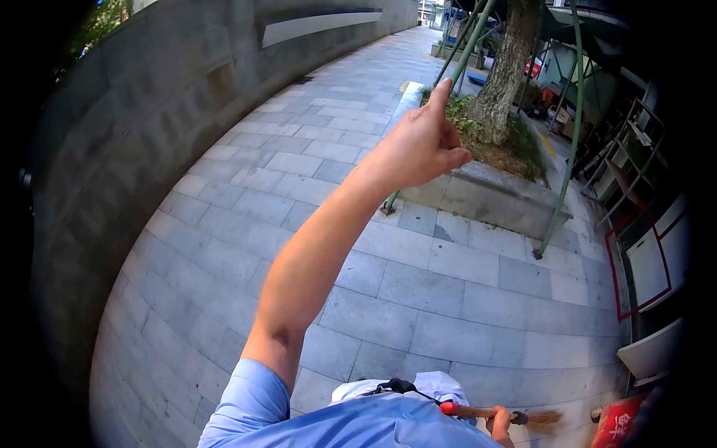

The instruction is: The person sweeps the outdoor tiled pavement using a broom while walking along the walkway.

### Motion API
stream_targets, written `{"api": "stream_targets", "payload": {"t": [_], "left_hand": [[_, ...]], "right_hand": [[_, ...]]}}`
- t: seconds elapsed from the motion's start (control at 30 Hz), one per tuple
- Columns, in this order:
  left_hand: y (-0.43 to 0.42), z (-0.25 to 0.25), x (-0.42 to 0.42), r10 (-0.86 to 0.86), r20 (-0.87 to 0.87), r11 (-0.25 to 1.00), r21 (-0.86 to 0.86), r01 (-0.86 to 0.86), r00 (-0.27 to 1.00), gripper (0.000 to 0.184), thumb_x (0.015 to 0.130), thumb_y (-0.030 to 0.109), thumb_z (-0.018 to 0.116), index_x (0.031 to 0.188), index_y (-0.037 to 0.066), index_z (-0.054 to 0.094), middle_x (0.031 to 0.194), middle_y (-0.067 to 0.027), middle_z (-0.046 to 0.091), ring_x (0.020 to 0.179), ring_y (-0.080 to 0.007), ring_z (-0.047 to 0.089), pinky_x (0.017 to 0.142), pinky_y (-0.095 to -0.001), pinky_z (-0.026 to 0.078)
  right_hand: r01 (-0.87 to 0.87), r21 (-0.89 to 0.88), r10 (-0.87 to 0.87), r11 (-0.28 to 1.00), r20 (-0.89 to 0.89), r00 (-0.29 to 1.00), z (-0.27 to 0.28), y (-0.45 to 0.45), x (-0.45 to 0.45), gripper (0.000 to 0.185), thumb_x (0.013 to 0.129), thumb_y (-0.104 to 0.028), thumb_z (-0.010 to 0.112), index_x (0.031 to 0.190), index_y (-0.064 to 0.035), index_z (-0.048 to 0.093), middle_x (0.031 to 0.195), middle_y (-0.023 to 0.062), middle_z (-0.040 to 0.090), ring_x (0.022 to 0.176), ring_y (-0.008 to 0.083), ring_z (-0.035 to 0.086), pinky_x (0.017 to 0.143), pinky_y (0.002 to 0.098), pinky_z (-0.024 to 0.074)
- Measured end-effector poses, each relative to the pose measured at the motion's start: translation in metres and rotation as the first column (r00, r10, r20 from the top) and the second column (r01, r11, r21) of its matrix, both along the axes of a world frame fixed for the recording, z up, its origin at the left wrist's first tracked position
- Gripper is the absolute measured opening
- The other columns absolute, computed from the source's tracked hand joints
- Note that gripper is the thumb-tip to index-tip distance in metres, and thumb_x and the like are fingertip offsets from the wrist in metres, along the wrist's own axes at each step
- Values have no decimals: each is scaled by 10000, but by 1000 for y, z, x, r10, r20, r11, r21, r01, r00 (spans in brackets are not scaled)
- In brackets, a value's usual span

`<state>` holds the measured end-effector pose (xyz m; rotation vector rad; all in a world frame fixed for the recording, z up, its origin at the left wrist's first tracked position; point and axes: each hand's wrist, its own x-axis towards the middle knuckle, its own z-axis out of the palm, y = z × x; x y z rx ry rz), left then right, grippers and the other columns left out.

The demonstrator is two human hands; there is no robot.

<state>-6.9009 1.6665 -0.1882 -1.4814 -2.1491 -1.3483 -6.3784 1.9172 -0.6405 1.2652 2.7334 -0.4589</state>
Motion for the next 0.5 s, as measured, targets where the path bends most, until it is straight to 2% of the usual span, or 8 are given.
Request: {"api": "stream_targets", "payload": {"t": [0.03, 0.07, 0.13, 0.23, 0.33, 0.5], "left_hand": [[-1, 0, -2, -5, -3, 1000, -2, 5, 1000, 898, 739, 166, 697, 1365, -128, 124, 839, -164, 645, 837, -291, 616, 762, -353, 478], [-2, -1, -3, -17, 4, 1000, 2, 17, 1000, 900, 739, 163, 695, 1367, -127, 120, 838, -163, 645, 832, -287, 616, 758, -351, 480], [-3, -3, -4, -32, 12, 999, 2, 32, 999, 901, 740, 159, 693, 1370, -125, 116, 837, -161, 645, 828, -283, 617, 755, -349, 482], [-3, -4, -6, -48, 43, 999, 4, 47, 998, 901, 742, 153, 691, 1373, -123, 111, 831, -157, 645, 820, -274, 617, 760, -346, 484], [-1, -6, -8, -51, 50, 999, 2, 51, 997, 902, 744, 154, 691, 1375, -121, 109, 831, -154, 645, 817, -261, 620, 764, -344, 486], [-2, -9, -10, -37, 58, 999, 13, 36, 998, 899, 749, 154, 692, 1379, -113, 110, 813, -145, 642, 800, -241, 618, 751, -336, 489]], "right_hand": [[121, -63, -118, 991, 60, 991, 2, -2, -3, 202, 600, -138, 749, 761, -93, 636, 798, 151, 637, 803, 354, 616, 707, 406, 490], [126, -66, -122, 990, 62, 991, 4, -4, -6, 202, 600, -138, 749, 761, -93, 636, 798, 151, 637, 803, 354, 616, 707, 406, 490], [64, 8, -64, 998, 129, 990, 7, -8, -9, 180, 615, -119, 738, 755, -86, 630, 784, 148, 634, 789, 345, 616, 694, 395, 489], [54, -1, -54, 999, 143, 988, 5, -8, -8, 164, 628, -109, 728, 750, -80, 623, 770, 152, 629, 774, 339, 618, 683, 393, 488], [48, -31, -45, 998, 86, 995, 12, -12, -8, 153, 633, -111, 716, 748, -79, 621, 760, 155, 627, 763, 338, 621, 680, 399, 487], [38, -31, -35, 999, 89, 995, 8, -9, -9, 136, 633, -98, 703, 740, -78, 621, 752, 152, 632, 753, 333, 623, 680, 391, 488]]}}
